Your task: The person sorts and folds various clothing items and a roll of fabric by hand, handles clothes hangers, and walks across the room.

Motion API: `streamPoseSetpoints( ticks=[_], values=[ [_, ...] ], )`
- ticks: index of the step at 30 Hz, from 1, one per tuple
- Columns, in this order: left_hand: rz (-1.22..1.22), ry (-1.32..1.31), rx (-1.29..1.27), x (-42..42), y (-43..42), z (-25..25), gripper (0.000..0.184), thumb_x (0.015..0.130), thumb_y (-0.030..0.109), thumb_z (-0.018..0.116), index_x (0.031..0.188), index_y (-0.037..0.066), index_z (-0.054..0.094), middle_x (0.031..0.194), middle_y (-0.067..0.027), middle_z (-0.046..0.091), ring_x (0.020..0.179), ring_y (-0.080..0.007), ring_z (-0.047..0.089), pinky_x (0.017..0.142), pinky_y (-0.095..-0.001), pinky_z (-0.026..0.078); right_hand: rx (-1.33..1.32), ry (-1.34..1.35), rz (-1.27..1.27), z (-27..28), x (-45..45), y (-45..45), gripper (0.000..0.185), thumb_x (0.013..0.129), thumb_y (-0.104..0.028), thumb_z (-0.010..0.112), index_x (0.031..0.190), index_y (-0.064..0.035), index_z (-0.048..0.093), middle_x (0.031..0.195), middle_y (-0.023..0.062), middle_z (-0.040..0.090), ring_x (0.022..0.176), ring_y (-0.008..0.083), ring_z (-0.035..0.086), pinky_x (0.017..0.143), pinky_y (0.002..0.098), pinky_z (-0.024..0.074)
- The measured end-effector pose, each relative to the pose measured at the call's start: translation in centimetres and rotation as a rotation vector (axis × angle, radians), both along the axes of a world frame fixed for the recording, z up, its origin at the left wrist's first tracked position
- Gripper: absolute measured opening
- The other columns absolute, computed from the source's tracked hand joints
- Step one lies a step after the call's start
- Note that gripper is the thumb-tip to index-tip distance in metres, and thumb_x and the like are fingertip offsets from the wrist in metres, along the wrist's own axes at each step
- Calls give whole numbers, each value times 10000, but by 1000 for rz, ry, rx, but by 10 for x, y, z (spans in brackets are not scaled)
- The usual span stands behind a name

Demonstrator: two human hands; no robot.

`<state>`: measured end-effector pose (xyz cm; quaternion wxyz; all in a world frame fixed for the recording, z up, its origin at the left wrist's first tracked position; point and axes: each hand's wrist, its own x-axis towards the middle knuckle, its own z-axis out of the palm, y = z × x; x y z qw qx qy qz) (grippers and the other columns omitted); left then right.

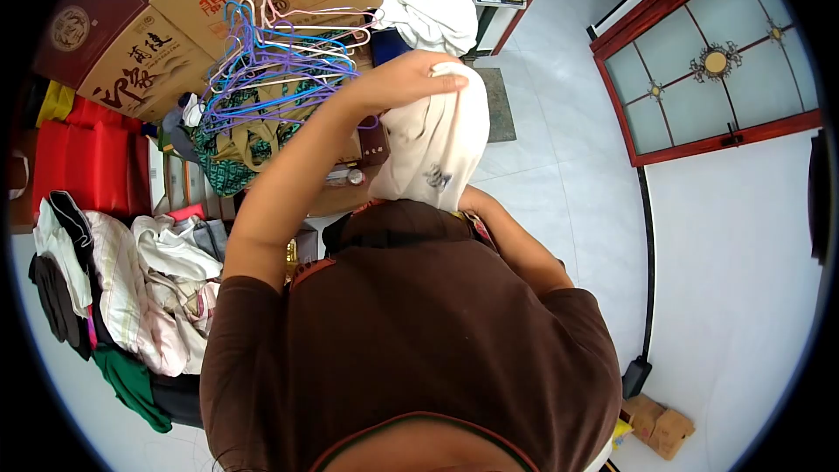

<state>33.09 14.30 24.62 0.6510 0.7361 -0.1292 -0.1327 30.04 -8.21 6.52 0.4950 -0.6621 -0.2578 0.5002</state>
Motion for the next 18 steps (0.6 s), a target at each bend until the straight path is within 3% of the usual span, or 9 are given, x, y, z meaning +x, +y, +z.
streamPoseSetpoints(
  ticks=[3,4,6,9,10,11,13,15,18],
  values=[
    [388,-594,852,-2,11,-53,474,800,278,684,1178,13,575,1072,-154,633,984,-275,602,878,-354,455,55,215,-62,-17,7,-2,499,842,-170,672,1282,8,515,1296,114,537,1130,206,530,978,341,419],
    [319,-605,733,-3,12,-78,506,771,282,683,1198,37,564,1110,-190,601,1032,-363,564,909,-401,439,82,245,-83,-15,10,-2,470,858,-168,654,1275,3,522,1281,111,548,1116,198,539,968,337,428],
    [-36,-270,460,-22,8,-90,509,798,315,675,1237,83,563,1227,-173,568,1145,-336,516,969,-400,405,117,355,-142,-15,12,-1,422,893,-180,612,1269,-9,525,1238,116,574,1098,197,558,953,341,449],
    [-312,-294,463,-49,0,-110,617,769,296,711,1301,55,512,1272,-171,540,1198,-323,479,1027,-392,362,153,615,-228,-9,20,0,408,934,-233,554,1284,-29,502,1221,129,577,1098,211,570,938,365,475],
    [-328,-245,458,-57,-2,-115,734,714,289,729,1356,69,450,1327,-165,492,1244,-329,430,1056,-418,318,154,720,-243,-7,25,-2,414,946,-256,536,1293,-35,490,1224,134,572,1103,218,571,935,376,483],
    [-252,-356,543,-68,-13,-107,788,680,275,730,1377,77,420,1347,-156,472,1256,-330,413,1061,-430,300,86,618,-172,-23,35,-7,489,970,-378,455,1335,-52,439,1295,140,525,1152,252,550,955,416,478],
    [-117,-479,680,-85,-9,-97,894,611,221,714,1419,99,352,1365,-136,444,1273,-316,384,1056,-448,274,364,897,-294,20,16,7,589,964,-500,366,1364,-70,402,1358,113,484,1222,277,500,1002,446,442],
    [-60,-624,624,-87,-7,-101,902,612,225,712,1428,119,343,1313,-139,475,1221,-315,424,1024,-456,297,409,976,-395,19,13,13,536,978,-457,370,1347,-72,420,1346,106,496,1221,273,500,1019,455,423],
    [-166,-406,682,-87,-10,-103,929,624,296,733,1434,89,328,1330,-160,469,1215,-336,439,1025,-444,305,375,1099,-475,6,4,19,507,979,-437,390,1337,-81,433,1329,104,510,1195,268,519,1011,447,429]
  ],
)
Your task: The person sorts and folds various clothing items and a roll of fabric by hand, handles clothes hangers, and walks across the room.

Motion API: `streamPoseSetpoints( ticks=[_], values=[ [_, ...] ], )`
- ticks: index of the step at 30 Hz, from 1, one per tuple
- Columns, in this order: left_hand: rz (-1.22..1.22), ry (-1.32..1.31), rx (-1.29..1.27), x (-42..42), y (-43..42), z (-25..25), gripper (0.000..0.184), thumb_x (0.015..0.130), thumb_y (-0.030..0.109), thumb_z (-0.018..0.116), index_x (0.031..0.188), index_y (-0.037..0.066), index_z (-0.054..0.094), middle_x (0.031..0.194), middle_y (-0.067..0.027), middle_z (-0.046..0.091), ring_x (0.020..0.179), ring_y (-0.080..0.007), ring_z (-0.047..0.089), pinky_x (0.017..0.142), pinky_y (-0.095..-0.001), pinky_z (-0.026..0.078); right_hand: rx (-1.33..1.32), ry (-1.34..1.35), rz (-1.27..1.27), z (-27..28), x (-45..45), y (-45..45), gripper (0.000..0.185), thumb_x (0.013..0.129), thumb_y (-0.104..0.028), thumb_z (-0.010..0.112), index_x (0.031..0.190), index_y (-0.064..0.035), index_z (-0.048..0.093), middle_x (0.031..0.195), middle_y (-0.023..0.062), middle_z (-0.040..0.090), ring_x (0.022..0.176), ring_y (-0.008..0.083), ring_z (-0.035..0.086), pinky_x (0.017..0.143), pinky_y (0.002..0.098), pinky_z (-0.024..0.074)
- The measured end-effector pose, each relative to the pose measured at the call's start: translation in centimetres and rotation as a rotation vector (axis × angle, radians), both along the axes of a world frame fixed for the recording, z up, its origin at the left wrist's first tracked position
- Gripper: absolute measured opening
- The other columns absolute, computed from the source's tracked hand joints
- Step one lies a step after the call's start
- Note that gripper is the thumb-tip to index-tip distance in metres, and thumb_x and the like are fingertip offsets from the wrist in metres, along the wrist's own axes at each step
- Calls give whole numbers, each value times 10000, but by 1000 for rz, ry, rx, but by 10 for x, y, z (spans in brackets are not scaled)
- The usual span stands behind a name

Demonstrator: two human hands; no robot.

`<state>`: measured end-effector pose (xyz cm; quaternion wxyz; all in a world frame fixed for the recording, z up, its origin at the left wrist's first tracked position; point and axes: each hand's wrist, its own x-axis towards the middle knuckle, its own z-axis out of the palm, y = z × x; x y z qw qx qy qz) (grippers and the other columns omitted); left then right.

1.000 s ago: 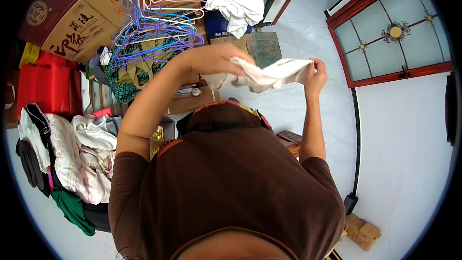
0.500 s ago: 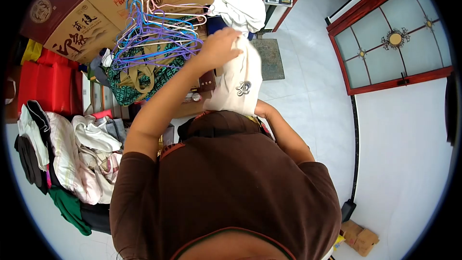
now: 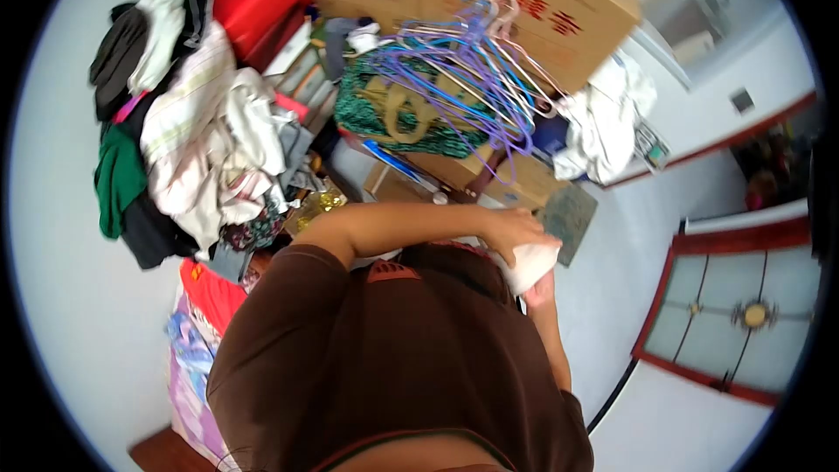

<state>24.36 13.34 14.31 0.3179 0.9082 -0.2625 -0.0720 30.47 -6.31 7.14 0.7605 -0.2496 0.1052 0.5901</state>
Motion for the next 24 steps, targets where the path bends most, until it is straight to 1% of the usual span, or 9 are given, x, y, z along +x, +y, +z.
streamPoseSetpoints(
  ticks=[2,4,7,11,14,17,19,23,24],
  values=[
    [-17,87,-16,-5,-4,-16,948,631,334,745,1436,71,318,1351,-174,459,1231,-347,436,1027,-426,315,63,66,34,-14,-5,-2,436,996,-322,405,1354,-72,418,1346,97,495,1214,263,499,1030,443,416],
    [-30,94,-131,-11,-5,-68,972,636,373,756,1437,56,307,1365,-189,454,1246,-352,433,1025,-401,330,-5,5,117,-19,-10,1,377,990,-261,433,1306,-58,466,1265,85,551,1129,237,560,974,398,465],
    [-22,324,-304,-19,-1,-86,969,644,390,755,1430,37,312,1343,-216,478,1228,-350,466,1006,-375,363,-192,-153,260,-37,-7,3,370,992,-292,420,1273,-59,485,1215,85,573,1070,238,588,901,384,509],
    [47,476,-306,-35,3,-89,757,656,302,714,1330,75,456,1176,-194,603,1065,-333,583,919,-399,429,-387,-267,399,-66,3,-6,366,982,-273,433,1275,-62,490,1194,102,586,1010,231,613,854,370,529],
    [88,434,-295,-36,-2,-142,587,662,335,739,1160,63,593,1074,-166,645,978,-267,605,836,-386,461,-525,-596,435,-67,2,-9,424,963,-261,450,1327,-43,441,1240,124,553,1066,232,586,855,369,517],
    [285,509,2,-55,16,-140,508,686,363,713,1081,53,633,995,-166,661,878,-234,619,727,-409,479,-458,-733,454,-32,-16,1,467,964,-264,448,1371,-41,397,1305,105,511,1173,223,518,943,375,445],
    [441,544,-129,-81,37,-139,483,720,388,689,1073,62,641,995,-154,662,856,-224,616,687,-413,474,-324,-748,505,-29,-23,8,478,967,-282,457,1379,-49,391,1321,90,504,1199,214,495,973,375,413],
    [831,607,-499,-164,73,-115,520,788,449,652,1119,49,624,1015,-145,657,822,-231,608,640,-407,464,-357,-801,637,-29,-38,29,465,960,-307,507,1340,-45,454,1298,68,524,1157,175,508,935,357,426],
    [875,669,-568,-185,83,-108,579,804,476,642,1174,34,592,1093,-152,631,911,-242,595,705,-397,468,-372,-810,665,-46,-37,31,452,955,-308,522,1317,-41,482,1255,81,553,1121,175,527,903,347,444]
  ],
)
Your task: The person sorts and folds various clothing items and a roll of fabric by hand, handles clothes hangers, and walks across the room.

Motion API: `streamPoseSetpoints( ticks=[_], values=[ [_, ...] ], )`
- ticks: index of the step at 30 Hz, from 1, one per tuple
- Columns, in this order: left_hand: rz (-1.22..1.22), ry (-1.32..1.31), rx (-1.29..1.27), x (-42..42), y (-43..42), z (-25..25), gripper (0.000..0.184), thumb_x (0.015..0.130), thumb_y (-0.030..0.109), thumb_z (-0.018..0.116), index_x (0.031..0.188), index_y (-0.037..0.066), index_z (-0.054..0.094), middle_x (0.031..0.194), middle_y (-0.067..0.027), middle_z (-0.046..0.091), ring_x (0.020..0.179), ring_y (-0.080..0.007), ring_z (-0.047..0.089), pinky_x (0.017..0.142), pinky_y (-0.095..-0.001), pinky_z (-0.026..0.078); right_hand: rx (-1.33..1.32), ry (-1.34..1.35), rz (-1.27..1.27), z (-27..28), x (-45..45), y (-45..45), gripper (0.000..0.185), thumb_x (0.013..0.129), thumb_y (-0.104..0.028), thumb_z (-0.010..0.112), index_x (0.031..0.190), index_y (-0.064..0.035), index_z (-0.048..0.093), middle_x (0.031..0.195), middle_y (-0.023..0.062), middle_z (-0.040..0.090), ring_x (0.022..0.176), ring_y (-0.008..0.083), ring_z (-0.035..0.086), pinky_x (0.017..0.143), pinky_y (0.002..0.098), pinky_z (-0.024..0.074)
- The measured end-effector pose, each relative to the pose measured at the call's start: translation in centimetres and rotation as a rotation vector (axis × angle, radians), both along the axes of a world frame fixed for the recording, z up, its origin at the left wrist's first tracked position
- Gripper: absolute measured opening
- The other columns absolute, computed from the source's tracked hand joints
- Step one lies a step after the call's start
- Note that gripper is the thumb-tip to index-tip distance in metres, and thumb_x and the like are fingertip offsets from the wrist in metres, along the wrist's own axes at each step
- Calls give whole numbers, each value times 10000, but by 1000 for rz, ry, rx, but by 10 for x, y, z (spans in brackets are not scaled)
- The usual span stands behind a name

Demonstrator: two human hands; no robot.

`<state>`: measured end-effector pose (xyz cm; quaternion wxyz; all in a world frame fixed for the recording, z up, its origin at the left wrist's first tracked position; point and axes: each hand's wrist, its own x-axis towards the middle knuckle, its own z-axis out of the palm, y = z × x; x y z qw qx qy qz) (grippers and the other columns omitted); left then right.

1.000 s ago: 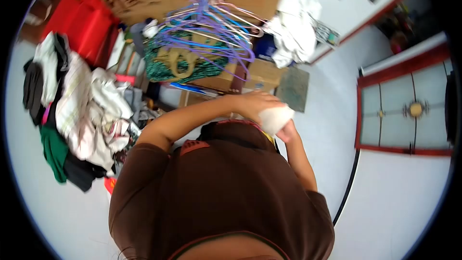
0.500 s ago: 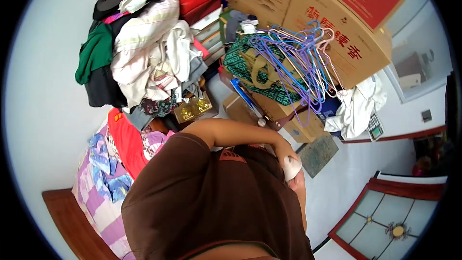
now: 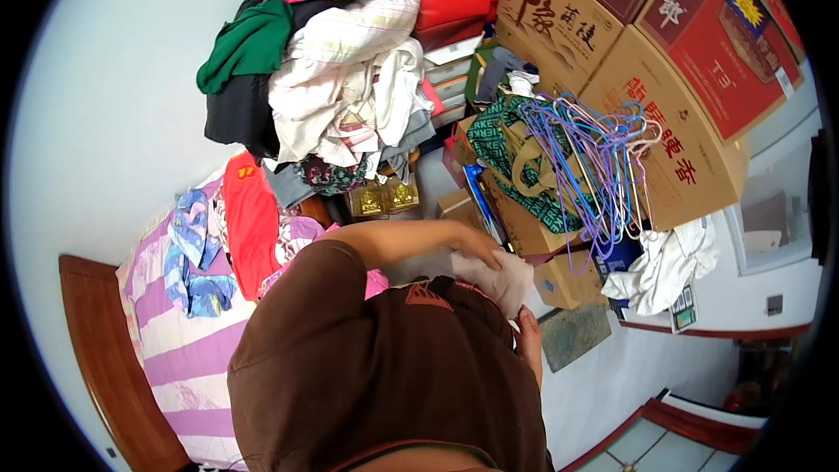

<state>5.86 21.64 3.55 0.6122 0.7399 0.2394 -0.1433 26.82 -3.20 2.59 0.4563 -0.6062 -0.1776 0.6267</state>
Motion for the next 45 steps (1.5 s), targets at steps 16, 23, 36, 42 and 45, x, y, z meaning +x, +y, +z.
streamPoseSetpoints(
  ticks=[16,23,36,42,45],
  values=[
    [1797,-1080,-110,-253,-61,291,557,881,365,589,1268,-21,483,1181,-178,590,1052,-289,605,925,-410,488,-13,46,298,-6,-42,93,428,956,-309,516,1233,16,498,1081,144,617,948,186,605,831,293,485],
    [2060,-1353,621,-332,-93,350,524,964,344,477,1332,-19,390,1236,-170,545,1085,-299,580,930,-433,489,-23,52,338,-17,-60,122,345,958,-257,515,1201,-13,524,1021,109,630,871,166,624,763,281,513],
    [1417,453,1428,-482,152,262,562,820,422,633,1244,66,539,1076,-203,629,981,-391,593,852,-440,467,-10,3,335,-18,-83,136,335,940,-250,558,1195,-33,550,961,91,643,811,153,626,722,270,508],
    [1265,565,1936,-415,151,171,819,667,326,779,1335,77,375,1466,-133,316,1300,-399,348,993,-608,305,19,37,220,-7,-84,122,322,937,-235,564,1182,-26,558,950,100,651,822,161,631,741,284,519],
    [1216,684,2033,-432,157,170,750,667,166,747,1331,98,406,1453,-96,356,1272,-373,392,988,-553,347,7,15,221,-11,-79,117,325,940,-241,561,1182,-24,558,960,107,653,822,168,634,748,285,525]
  ],
)
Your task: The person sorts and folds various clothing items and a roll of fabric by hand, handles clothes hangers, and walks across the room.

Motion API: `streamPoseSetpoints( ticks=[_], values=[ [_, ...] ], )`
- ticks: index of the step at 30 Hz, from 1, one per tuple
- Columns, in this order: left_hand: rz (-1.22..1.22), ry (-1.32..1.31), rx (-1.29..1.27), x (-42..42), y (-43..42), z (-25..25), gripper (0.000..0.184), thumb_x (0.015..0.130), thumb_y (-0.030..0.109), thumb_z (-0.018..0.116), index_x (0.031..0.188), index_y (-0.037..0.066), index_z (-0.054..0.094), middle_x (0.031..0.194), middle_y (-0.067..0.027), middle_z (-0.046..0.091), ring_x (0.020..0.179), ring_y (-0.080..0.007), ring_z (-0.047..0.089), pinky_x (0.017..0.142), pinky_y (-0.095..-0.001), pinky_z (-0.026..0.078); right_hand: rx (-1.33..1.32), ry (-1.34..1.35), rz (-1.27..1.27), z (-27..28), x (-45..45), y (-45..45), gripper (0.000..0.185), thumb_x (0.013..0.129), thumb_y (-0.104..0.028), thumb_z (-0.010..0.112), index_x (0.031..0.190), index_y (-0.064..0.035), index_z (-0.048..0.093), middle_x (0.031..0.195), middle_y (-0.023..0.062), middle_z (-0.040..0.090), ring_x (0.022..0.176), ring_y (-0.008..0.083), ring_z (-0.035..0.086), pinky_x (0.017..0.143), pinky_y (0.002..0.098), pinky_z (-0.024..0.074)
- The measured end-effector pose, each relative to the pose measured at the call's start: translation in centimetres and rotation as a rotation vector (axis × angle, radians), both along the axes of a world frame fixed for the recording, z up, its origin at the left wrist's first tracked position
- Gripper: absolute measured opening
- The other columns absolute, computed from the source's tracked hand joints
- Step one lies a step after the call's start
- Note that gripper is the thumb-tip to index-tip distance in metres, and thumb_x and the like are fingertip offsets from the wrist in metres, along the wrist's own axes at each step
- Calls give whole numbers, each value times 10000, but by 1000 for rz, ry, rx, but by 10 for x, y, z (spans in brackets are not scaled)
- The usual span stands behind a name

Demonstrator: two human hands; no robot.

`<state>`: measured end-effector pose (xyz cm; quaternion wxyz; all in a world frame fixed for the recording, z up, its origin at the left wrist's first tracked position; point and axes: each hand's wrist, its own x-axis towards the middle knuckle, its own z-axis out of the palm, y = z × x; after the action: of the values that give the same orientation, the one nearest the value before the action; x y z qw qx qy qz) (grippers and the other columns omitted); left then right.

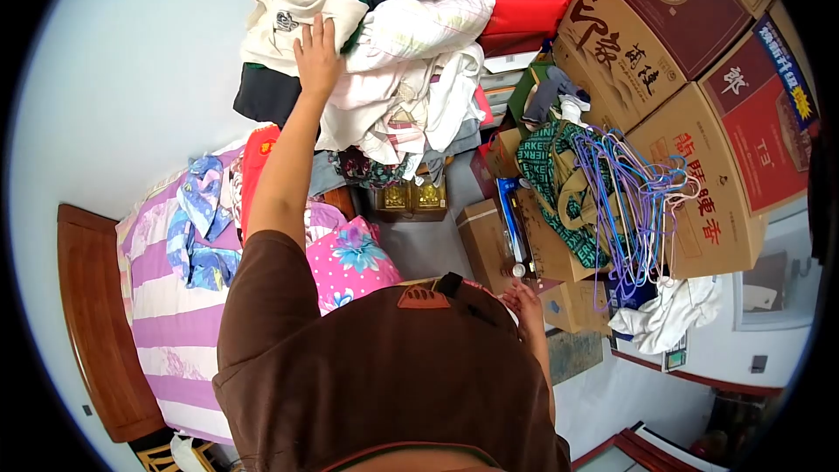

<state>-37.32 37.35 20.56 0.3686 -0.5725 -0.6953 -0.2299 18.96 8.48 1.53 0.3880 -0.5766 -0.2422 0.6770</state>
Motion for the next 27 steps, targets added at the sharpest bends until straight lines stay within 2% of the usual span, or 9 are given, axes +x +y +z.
streamPoseSetpoints(
  ticks=[4,6,11,14,16,19,22,25,27],
  values=[
    [-256,-352,119,-23,5,31,488,760,168,672,1228,115,547,1119,-169,625,972,-353,614,823,-447,481,25,-73,44,16,-5,14,335,946,-238,553,1200,-20,556,990,113,654,849,162,635,762,275,514],
    [-22,-418,-22,-36,4,60,372,819,231,619,1182,157,593,821,-185,664,777,-379,641,701,-471,494,74,-82,84,27,-11,27,334,950,-232,548,1206,-18,556,1006,113,652,878,157,629,784,268,503],
    [-218,-491,178,-57,-30,142,322,823,243,603,1115,114,645,887,-212,663,847,-386,634,745,-432,499,284,-122,283,90,-59,73,330,959,-193,526,1240,-21,531,1043,80,631,940,140,593,860,259,458],
    [-413,-689,148,-42,-76,196,341,826,178,619,1143,50,627,839,-107,686,755,-172,642,702,-304,493,582,-196,370,122,-102,95,376,942,-136,536,1291,-6,482,1138,93,581,1017,148,550,909,276,431],
    [-752,-1022,44,-18,-109,221,347,827,138,628,1146,2,616,881,-44,665,766,-90,580,698,-251,475,788,-322,419,151,-130,103,483,893,-145,602,1329,-11,444,1235,136,523,1111,201,516,947,304,416],
    [-816,-1092,-196,29,-158,237,323,820,120,638,1113,-15,617,902,-25,646,784,-96,582,713,-238,473,1120,-546,411,212,-173,104,851,766,-238,741,1435,-14,264,1413,215,329,1323,324,326,1072,395,295],
    [-800,-1137,-464,69,-183,222,306,806,112,650,1092,6,628,897,-18,642,808,-99,583,741,-235,468,1400,-486,334,249,-204,102,1096,690,-272,797,1472,-9,74,1475,230,203,1381,366,193,1116,444,194],
    [-940,-1126,-812,109,-195,206,283,801,105,661,1065,7,639,911,-32,643,854,-101,572,791,-256,454,1182,-461,372,252,-214,96,1210,635,-275,834,1471,-9,-1,1486,243,159,1392,374,160,1119,460,181],
    [-1073,-1207,-1011,119,-194,191,270,805,105,664,1053,2,644,936,-40,642,870,-103,564,806,-265,448,1102,-117,447,224,-214,110,1133,653,-217,829,1458,-4,60,1437,199,285,1321,302,316,1081,424,279]
  ],
)
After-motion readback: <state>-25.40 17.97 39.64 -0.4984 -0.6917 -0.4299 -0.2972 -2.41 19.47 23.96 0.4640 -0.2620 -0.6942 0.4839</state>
